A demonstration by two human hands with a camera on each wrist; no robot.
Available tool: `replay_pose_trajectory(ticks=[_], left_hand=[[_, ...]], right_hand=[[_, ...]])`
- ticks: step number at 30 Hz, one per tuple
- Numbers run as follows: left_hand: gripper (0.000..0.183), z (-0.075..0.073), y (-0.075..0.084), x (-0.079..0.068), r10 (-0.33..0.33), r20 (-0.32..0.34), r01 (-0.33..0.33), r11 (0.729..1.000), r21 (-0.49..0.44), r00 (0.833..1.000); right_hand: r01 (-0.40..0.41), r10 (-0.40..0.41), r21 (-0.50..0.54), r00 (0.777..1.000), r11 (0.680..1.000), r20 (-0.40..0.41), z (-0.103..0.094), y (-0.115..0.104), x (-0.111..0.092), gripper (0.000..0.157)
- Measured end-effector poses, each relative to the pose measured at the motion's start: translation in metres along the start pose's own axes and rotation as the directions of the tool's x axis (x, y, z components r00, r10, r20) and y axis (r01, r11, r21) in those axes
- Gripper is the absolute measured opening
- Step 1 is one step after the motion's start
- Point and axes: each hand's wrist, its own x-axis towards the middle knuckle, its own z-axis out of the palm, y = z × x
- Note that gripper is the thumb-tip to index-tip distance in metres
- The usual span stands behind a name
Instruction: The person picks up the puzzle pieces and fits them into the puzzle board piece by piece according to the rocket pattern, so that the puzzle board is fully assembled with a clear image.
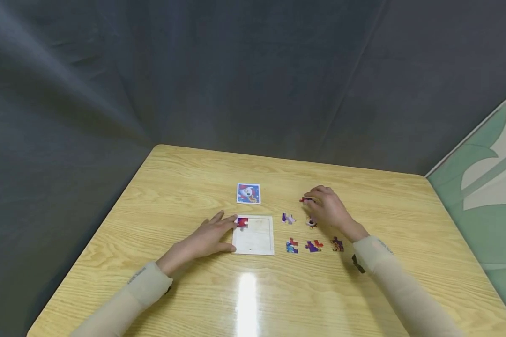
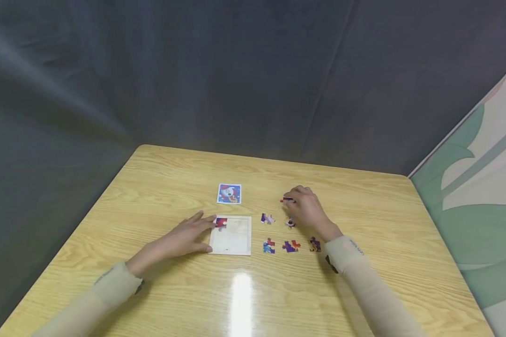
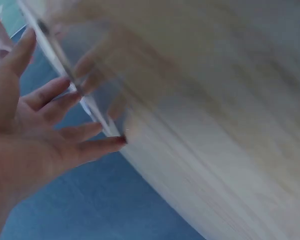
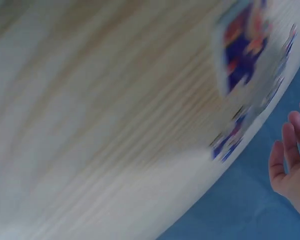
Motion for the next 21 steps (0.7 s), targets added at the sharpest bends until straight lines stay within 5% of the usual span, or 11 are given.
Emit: replay_pose_trajectory(ticks=[11,21], left_hand=[[0.063,0.006,-0.010,0.002,0.038,-0.063,-0.039,0.999,-0.004,0.997],[0.062,0.004,-0.010,0.006,0.032,-0.027,-0.033,0.999,-0.029,0.999]], right_hand=[[-0.124,0.124,-0.010,0.988,0.992,0.096,-0.008,0.026,-0.004,0.039],[-0.041,0.043,-0.034,0.996,0.999,0.084,-0.004,0.031,0.006,0.036]])
